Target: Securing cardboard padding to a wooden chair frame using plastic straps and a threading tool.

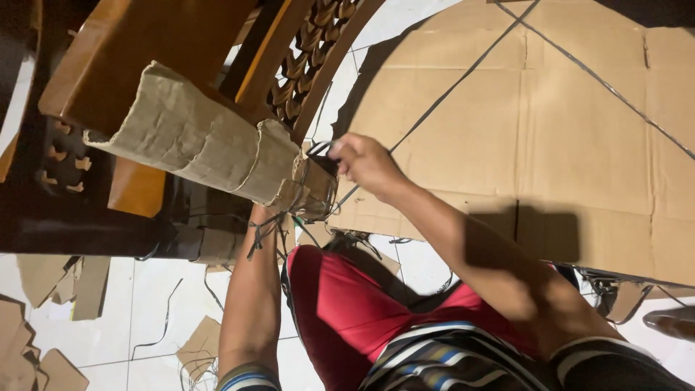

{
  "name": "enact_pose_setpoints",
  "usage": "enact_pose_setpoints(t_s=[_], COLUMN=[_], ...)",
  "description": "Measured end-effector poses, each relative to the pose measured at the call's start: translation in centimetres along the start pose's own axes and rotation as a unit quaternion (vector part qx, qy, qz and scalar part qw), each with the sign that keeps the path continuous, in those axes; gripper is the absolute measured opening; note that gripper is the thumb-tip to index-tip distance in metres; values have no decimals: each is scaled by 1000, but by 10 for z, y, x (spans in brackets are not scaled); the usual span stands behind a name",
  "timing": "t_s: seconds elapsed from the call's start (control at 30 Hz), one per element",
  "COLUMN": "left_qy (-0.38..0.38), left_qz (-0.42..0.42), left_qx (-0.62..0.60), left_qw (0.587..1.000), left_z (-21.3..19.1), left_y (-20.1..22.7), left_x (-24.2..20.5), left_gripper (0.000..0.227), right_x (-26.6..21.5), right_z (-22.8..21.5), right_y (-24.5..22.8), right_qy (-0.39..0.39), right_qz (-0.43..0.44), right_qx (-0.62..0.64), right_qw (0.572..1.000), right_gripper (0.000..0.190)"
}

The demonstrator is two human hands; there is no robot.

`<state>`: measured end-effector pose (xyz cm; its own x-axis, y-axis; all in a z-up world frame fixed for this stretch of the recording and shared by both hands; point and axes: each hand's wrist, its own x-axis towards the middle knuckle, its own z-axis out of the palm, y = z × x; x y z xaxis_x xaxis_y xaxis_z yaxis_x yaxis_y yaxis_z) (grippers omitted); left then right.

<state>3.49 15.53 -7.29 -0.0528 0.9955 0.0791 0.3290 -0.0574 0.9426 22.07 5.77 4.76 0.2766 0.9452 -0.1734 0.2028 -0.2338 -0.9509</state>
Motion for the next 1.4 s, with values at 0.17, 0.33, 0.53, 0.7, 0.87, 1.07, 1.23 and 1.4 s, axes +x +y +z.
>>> enact_pose_setpoints(t_s=[0.17,0.33,0.53,0.7,0.87,1.07,1.23,1.4], left_qy=[64,126,185,238,278,194,-98,-285], left_qz=[23,44,82,113,143,476,532,509], left_qx=[47,105,179,237,284,113,37,137], left_qw=[997,985,963,935,906,850,841,801], left_z=[-3,-19,-29,-37,-30,-12,54,118], left_y=[71,96,112,119,119,64,109,135], left_x=[-9,-14,-28,-44,-58,-145,-206,-233], left_gripper=[15,17,20,23,26,39,38,58], right_x=[1,-31,-63,-77,-108,-141,-179,-204], right_z=[0,-30,-65,-81,-109,-155,-193,-215], right_y=[30,44,55,60,63,101,101,134], right_qy=[3,31,53,79,142,208,342,446], right_qz=[48,44,36,42,71,112,72,-81], right_qx=[415,416,413,468,490,529,398,415], right_qw=[909,908,908,879,857,815,848,789], right_gripper=[14,15,19,25,30,34,43,42])
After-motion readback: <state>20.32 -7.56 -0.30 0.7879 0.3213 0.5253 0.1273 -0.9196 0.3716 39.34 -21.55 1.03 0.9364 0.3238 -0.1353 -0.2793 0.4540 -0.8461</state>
